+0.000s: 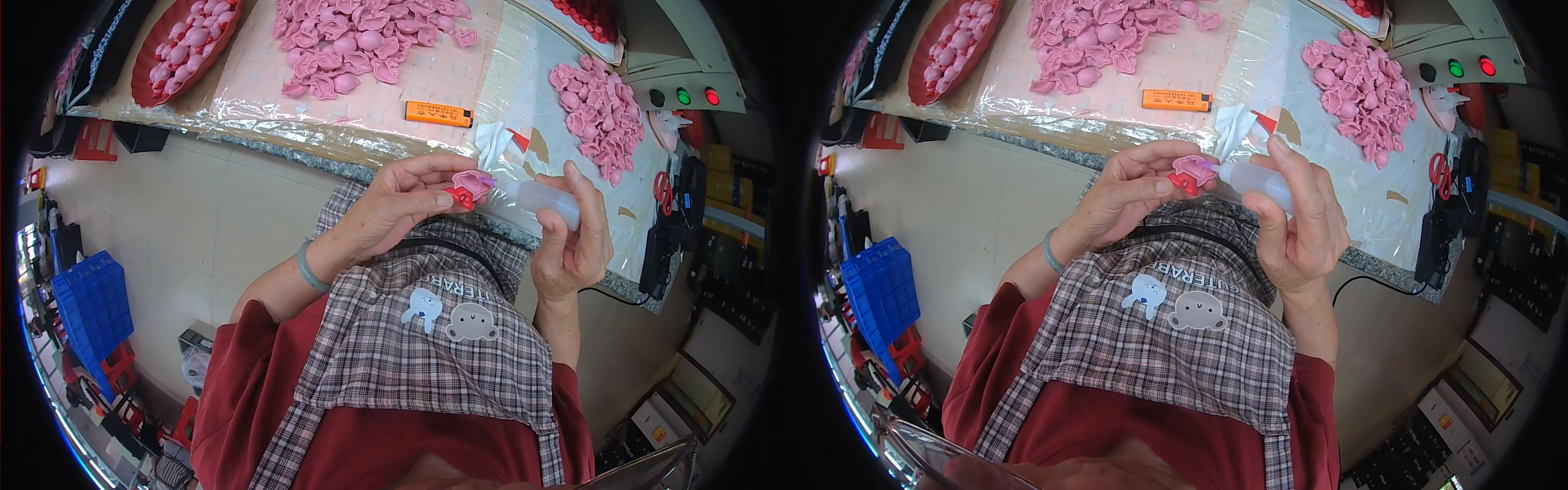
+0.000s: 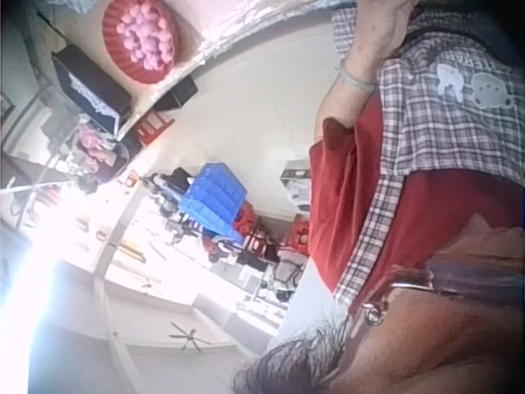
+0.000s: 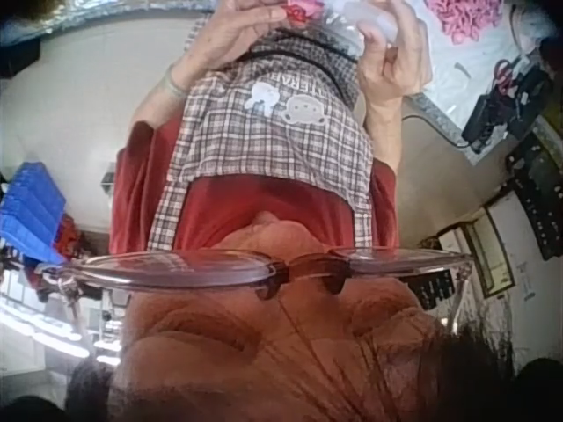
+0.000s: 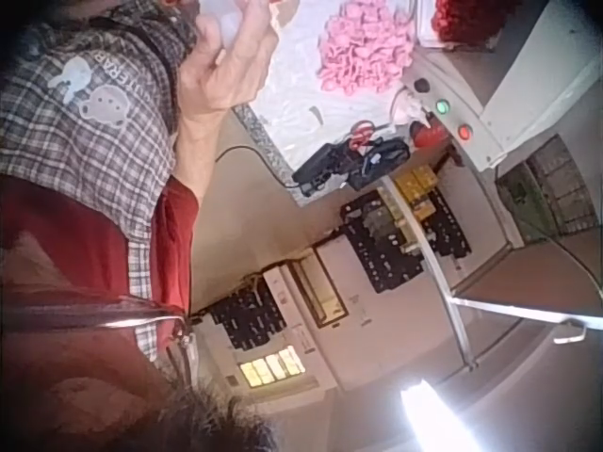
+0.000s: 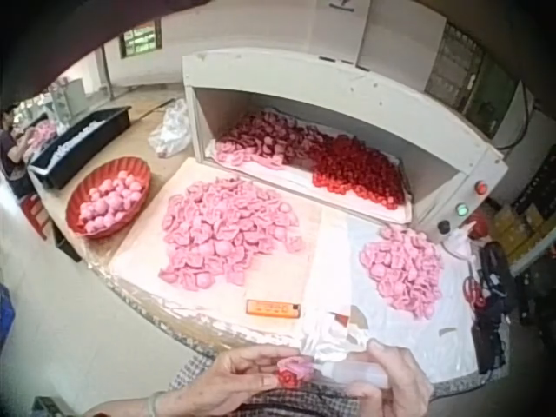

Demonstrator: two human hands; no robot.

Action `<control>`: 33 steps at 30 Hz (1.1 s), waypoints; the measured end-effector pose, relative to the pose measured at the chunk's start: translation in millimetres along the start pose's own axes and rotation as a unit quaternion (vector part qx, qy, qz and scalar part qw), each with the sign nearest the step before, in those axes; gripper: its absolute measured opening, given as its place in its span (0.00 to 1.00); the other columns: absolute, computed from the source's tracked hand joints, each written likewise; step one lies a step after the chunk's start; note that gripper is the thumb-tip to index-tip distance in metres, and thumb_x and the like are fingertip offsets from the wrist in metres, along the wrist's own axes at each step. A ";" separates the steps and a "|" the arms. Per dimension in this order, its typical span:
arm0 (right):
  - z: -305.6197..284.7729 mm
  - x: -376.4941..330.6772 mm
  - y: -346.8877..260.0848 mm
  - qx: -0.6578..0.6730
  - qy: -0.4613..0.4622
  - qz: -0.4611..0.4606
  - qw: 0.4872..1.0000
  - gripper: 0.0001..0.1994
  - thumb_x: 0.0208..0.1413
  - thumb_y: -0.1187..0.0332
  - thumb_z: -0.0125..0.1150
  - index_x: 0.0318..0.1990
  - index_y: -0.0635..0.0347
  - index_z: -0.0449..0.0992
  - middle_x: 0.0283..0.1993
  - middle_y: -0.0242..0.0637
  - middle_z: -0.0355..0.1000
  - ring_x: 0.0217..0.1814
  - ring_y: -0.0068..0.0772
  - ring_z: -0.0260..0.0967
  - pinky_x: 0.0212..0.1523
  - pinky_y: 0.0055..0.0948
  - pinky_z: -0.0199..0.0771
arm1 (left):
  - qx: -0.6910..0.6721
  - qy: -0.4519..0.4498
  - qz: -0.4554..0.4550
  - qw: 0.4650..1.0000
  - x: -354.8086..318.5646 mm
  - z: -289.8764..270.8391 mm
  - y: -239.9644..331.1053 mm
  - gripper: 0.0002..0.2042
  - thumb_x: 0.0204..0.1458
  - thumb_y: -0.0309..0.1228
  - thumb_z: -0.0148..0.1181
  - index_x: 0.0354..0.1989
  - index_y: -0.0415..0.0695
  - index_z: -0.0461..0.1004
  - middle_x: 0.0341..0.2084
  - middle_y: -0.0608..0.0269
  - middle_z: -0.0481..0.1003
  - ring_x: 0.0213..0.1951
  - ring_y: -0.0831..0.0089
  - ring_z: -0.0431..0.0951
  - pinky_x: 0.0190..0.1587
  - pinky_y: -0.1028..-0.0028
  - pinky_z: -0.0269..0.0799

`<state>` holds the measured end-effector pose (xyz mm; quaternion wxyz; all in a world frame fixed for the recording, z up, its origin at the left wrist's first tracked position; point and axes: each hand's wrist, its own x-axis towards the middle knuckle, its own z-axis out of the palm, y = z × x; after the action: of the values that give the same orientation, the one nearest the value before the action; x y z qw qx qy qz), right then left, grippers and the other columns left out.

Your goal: The person is applying glue to pink plastic toy components and assembling them at a factory workbench.

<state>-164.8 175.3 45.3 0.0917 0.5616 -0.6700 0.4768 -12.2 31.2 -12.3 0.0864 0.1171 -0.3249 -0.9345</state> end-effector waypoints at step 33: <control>-2.4 1.3 -3.2 -0.056 -0.022 -0.042 0.997 0.20 0.59 0.68 0.59 0.55 0.71 0.69 0.37 0.51 0.75 0.35 0.38 0.76 0.32 0.29 0.77 | 0.016 0.025 0.055 0.998 1.4 -2.8 -1.3 0.23 0.54 0.24 0.57 0.59 0.36 0.64 0.55 0.49 0.70 0.56 0.62 0.72 0.60 0.64 0.68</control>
<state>-163.6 176.5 49.1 0.1279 0.5934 -0.6733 0.4222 -12.8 30.3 -15.4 0.1439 0.1241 -0.3438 -0.9196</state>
